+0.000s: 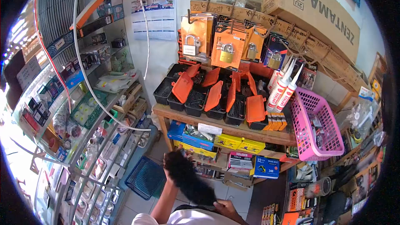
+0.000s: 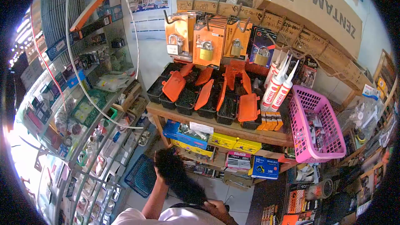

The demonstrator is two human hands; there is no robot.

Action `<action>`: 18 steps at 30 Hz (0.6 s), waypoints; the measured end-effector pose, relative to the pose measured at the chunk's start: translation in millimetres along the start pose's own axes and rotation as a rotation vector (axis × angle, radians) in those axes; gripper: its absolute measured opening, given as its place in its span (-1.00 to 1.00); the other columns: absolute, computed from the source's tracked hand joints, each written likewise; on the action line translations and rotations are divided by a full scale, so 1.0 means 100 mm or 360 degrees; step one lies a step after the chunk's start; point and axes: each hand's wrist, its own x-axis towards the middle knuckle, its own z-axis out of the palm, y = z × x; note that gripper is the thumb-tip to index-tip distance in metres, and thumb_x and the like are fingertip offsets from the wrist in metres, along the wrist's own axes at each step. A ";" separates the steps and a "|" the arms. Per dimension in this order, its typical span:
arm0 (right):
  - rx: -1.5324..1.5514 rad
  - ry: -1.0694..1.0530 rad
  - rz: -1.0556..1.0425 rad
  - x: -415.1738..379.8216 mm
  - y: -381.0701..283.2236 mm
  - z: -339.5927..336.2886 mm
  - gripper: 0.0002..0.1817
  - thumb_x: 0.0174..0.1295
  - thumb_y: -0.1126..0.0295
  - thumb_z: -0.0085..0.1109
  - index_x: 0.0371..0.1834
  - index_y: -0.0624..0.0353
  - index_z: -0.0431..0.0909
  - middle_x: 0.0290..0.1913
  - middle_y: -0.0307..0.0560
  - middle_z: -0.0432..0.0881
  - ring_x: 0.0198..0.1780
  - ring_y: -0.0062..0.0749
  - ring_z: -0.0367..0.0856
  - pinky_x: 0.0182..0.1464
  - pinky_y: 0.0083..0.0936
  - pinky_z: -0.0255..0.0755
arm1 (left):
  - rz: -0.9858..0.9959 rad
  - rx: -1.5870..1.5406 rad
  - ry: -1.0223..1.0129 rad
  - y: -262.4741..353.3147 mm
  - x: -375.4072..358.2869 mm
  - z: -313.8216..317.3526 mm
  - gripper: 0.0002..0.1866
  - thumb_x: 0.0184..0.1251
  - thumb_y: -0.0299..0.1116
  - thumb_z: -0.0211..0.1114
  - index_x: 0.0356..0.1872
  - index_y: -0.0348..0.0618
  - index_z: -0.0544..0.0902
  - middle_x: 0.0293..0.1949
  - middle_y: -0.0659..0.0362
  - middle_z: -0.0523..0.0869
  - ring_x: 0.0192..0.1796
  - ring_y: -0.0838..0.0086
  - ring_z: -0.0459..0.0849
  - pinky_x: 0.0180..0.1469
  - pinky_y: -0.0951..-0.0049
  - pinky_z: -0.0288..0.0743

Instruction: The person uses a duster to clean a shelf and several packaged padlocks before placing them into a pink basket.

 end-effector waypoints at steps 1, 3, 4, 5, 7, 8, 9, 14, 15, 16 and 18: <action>-0.0042 0.0075 0.0053 -0.01 0.01 -0.03 -0.51 0.36 -0.02 0.10 -0.30 0.29 0.59 -0.59 -0.33 0.39 -0.46 -0.65 0.27 -0.38 -0.51 0.22 | 0.0007 -0.0005 0.0005 0.01 -0.01 0.16 -0.25 0.44 0.22 -0.27 0.36 -0.20 0.33 0.15 0.03 0.59 0.10 0.13 0.59 0.21 0.11 0.41; -0.0246 0.0013 0.0073 -0.03 -0.15 -0.04 -0.55 0.39 0.05 0.08 -0.42 0.27 0.52 -0.59 -0.34 0.36 -0.46 -0.67 0.25 -0.40 -0.52 0.19 | 0.0016 -0.0040 0.0732 0.00 0.00 0.40 -0.27 0.43 0.23 -0.21 0.37 -0.14 0.34 0.12 -0.03 0.58 0.14 0.12 0.56 0.24 0.05 0.38; -0.0443 -0.0040 0.0082 -0.04 -0.24 -0.04 -0.56 0.41 0.13 0.05 -0.53 0.26 0.45 -0.59 -0.36 0.33 -0.45 -0.69 0.23 -0.43 -0.52 0.17 | 0.0001 0.0031 0.0636 -0.03 0.01 0.21 -0.27 0.43 0.23 -0.22 0.37 -0.15 0.34 0.17 -0.01 0.55 0.17 0.13 0.54 0.25 0.05 0.36; -0.0440 -0.0033 0.0084 -0.06 -0.32 -0.02 -0.56 0.41 0.13 0.05 -0.53 0.26 0.45 -0.59 -0.36 0.33 -0.45 -0.69 0.23 -0.43 -0.52 0.17 | 0.0049 0.0081 0.0323 -0.04 0.01 -0.30 -0.27 0.43 0.22 -0.22 0.38 -0.13 0.33 0.20 0.00 0.54 0.20 0.14 0.53 0.30 0.05 0.32; -0.0201 0.0082 -0.0119 -0.12 -0.40 0.04 -0.57 0.41 0.19 0.05 -0.59 0.24 0.39 -0.62 -0.37 0.27 -0.48 -0.68 0.18 -0.45 -0.50 0.13 | 0.0111 0.0957 0.0340 -0.09 0.04 -0.28 -0.31 0.45 0.19 -0.21 0.39 -0.09 0.31 0.12 0.05 0.58 0.15 0.17 0.55 0.24 0.06 0.37; -0.0204 0.0088 -0.0119 -0.09 -0.37 0.04 -0.57 0.41 0.19 0.05 -0.59 0.24 0.39 -0.62 -0.37 0.27 -0.48 -0.68 0.18 -0.45 -0.50 0.13 | 0.0109 0.0953 0.0336 -0.11 0.05 -0.11 -0.31 0.45 0.19 -0.21 0.39 -0.09 0.31 0.12 0.05 0.58 0.15 0.17 0.55 0.24 0.06 0.37; -0.0168 0.0105 -0.0110 -0.05 -0.31 0.04 -0.57 0.41 0.18 0.05 -0.58 0.24 0.39 -0.62 -0.36 0.27 -0.47 -0.67 0.19 -0.44 -0.51 0.14 | 0.0047 0.0471 0.0545 -0.09 0.04 0.20 -0.32 0.45 0.18 -0.20 0.40 -0.08 0.31 0.07 0.07 0.58 0.10 0.18 0.56 0.18 0.05 0.41; -0.0332 -0.0045 -0.0171 -0.04 -0.32 0.02 -0.57 0.41 0.18 0.06 -0.56 0.25 0.38 -0.60 -0.34 0.26 -0.46 -0.66 0.18 -0.42 -0.52 0.13 | 0.0009 0.1787 0.0710 -0.07 -0.03 -0.09 -0.57 0.49 -0.14 -0.08 0.13 -0.19 0.55 0.03 0.05 0.66 0.07 0.28 0.63 0.01 0.23 0.55; -0.0250 0.0080 -0.0172 0.02 -0.16 0.02 -0.57 0.41 0.17 0.06 -0.56 0.24 0.39 -0.61 -0.34 0.26 -0.46 -0.65 0.18 -0.42 -0.51 0.13 | 0.0003 0.1787 0.0703 -0.06 -0.02 0.11 -0.57 0.49 -0.14 -0.08 0.13 -0.19 0.55 0.03 0.05 0.66 0.07 0.28 0.63 0.01 0.23 0.55; -0.0169 0.0205 -0.0169 0.04 -0.06 0.03 -0.57 0.41 0.17 0.07 -0.56 0.24 0.40 -0.61 -0.34 0.27 -0.47 -0.65 0.18 -0.43 -0.51 0.13 | -0.0001 0.0931 0.0785 -0.05 0.01 0.38 -0.62 0.47 -0.18 -0.06 0.10 -0.16 0.56 -0.01 0.08 0.67 0.05 0.30 0.63 -0.02 0.23 0.56; -0.0258 0.0027 -0.0090 -0.04 -0.33 0.01 -0.56 0.42 0.17 0.06 -0.59 0.23 0.38 -0.63 -0.33 0.28 -0.48 -0.66 0.20 -0.43 -0.51 0.13 | 0.0077 0.0043 0.0679 -0.05 -0.03 0.25 -0.66 0.47 -0.25 -0.07 0.08 -0.14 0.56 -0.06 0.12 0.67 0.00 0.32 0.63 -0.03 0.26 0.56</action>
